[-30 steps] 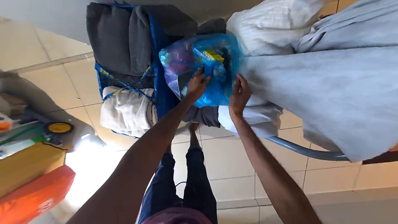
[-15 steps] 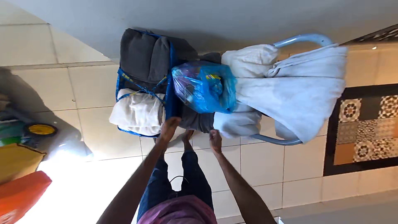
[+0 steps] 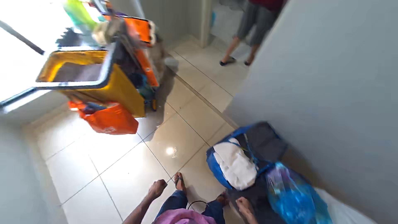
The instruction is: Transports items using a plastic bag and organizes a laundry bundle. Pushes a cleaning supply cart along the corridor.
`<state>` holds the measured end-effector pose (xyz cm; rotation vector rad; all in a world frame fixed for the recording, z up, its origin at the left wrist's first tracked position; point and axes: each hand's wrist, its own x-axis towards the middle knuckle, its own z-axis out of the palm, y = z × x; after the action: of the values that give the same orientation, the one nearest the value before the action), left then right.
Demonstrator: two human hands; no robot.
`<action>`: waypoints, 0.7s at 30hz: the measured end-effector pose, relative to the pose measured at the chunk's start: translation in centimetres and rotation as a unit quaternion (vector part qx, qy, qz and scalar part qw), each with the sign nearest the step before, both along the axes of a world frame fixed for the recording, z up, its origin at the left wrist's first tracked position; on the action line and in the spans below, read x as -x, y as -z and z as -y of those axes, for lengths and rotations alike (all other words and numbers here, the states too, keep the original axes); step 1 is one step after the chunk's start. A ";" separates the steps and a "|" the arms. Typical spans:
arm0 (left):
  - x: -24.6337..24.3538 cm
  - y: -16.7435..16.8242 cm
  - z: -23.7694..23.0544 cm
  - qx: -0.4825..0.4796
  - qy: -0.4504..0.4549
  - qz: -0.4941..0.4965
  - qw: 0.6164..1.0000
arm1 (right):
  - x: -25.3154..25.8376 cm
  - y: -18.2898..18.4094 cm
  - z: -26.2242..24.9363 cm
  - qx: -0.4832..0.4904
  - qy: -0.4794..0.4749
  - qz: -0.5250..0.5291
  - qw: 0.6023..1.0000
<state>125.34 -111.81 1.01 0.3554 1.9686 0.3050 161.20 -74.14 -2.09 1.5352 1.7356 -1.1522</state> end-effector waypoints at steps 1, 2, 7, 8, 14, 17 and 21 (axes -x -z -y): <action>2.2 -0.4 2.6 -0.005 -0.043 -0.017 0.999 | 4.4 -0.7 -0.3 -0.003 -0.069 0.003 0.998; 4.0 -0.9 5.3 -0.010 -0.095 -0.031 0.995 | 9.1 -1.8 -0.1 -0.005 -0.131 -0.004 0.991; 10.8 0.0 15.5 -0.045 -0.362 -0.082 0.928 | 33.7 -5.6 2.5 -0.060 -0.220 -0.147 0.963; 11.1 0.2 16.8 -0.047 -0.398 -0.085 0.912 | 38.1 -6.1 3.5 -0.060 -0.239 -0.162 0.956; 9.4 0.6 20.3 -0.048 -0.493 0.003 0.869 | 59.7 -8.2 12.3 0.060 -0.270 -0.250 0.928; 9.7 0.8 22.6 -0.021 -0.384 0.060 0.921 | 70.2 -9.5 17.4 0.121 -0.189 -0.333 0.916; 14.1 -1.6 26.1 0.022 -0.357 0.109 0.928 | 83.5 -13.3 23.0 0.090 -0.118 -0.432 0.890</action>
<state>111.22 -137.90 2.60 -0.4319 1.8154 0.7272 77.68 -97.12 11.25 0.6692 2.1735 -1.9694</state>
